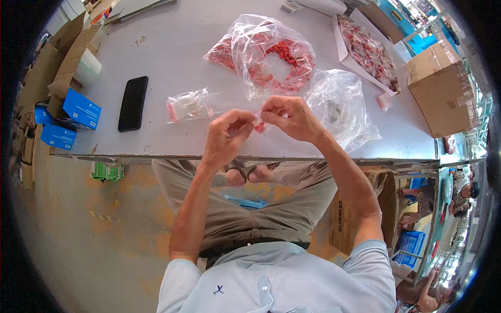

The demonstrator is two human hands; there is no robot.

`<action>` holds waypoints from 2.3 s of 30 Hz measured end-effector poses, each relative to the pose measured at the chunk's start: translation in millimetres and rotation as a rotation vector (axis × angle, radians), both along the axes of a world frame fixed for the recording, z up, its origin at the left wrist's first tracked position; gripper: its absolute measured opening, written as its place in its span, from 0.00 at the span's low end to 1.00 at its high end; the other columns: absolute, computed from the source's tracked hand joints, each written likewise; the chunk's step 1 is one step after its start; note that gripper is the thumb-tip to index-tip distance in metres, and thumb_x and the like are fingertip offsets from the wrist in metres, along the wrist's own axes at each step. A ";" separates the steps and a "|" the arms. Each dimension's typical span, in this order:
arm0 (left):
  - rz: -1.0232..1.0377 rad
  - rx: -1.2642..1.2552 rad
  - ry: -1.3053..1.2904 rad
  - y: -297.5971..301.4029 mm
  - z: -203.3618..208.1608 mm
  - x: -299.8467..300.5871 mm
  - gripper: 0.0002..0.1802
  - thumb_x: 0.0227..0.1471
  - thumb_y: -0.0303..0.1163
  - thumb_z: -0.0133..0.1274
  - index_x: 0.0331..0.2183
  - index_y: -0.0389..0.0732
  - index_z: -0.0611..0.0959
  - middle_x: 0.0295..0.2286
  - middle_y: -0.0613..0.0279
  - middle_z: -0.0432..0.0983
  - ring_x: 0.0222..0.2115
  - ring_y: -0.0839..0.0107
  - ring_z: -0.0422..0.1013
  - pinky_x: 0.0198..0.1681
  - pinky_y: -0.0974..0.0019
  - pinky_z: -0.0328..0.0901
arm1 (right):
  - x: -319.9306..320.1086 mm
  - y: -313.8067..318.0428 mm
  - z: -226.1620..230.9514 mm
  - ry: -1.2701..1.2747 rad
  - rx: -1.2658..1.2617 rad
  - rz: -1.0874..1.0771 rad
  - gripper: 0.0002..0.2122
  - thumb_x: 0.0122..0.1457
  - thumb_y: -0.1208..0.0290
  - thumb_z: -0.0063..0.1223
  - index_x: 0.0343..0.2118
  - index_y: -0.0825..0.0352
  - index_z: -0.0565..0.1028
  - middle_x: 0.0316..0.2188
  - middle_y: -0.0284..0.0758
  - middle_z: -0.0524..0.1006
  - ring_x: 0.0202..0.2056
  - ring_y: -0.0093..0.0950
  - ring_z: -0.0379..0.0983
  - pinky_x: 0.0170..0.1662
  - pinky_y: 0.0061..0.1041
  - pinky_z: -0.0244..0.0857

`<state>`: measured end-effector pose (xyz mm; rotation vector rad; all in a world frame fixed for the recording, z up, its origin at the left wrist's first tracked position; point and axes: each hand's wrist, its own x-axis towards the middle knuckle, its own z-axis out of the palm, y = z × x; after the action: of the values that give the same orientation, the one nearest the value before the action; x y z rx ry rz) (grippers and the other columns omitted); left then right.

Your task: The person packages hardware items by taking plastic anchors and metal pins from larger bags, inserting them into small plastic bags, and pressing the zip seals closed by hand.

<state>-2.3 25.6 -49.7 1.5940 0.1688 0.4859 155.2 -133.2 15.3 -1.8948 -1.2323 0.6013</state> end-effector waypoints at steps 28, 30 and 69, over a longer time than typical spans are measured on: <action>-0.024 -0.167 0.104 2.0 4.9 -1.0 0.03 0.61 0.22 0.58 0.38 0.34 0.84 0.30 0.65 0.81 0.31 0.80 0.76 0.37 0.74 0.72 | -28.8 4.3 -29.1 0.366 0.191 -0.104 0.08 0.66 0.69 0.60 0.41 0.69 0.80 0.34 0.29 0.81 0.35 0.17 0.75 0.40 0.20 0.70; -0.020 -0.177 0.069 1.5 0.4 -0.4 0.02 0.60 0.21 0.58 0.36 0.34 0.83 0.28 0.66 0.80 0.29 0.80 0.76 0.35 0.74 0.72 | -28.5 4.1 -28.1 0.353 0.155 -0.095 0.08 0.66 0.70 0.61 0.40 0.70 0.80 0.33 0.29 0.81 0.36 0.17 0.75 0.41 0.20 0.71; 0.075 0.689 -0.131 -21.2 16.9 2.8 0.12 0.45 0.24 0.67 0.36 0.37 0.87 0.40 0.56 0.83 0.49 0.54 0.75 0.55 0.52 0.68 | -33.7 -50.6 -7.7 -0.715 0.095 -0.131 0.15 0.59 0.73 0.63 0.47 0.74 0.77 0.51 0.50 0.77 0.52 0.46 0.75 0.52 0.39 0.73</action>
<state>0.4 4.4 -32.8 2.2220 -0.0491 0.7573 121.6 -183.8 7.5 -2.1618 -1.5086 -0.2376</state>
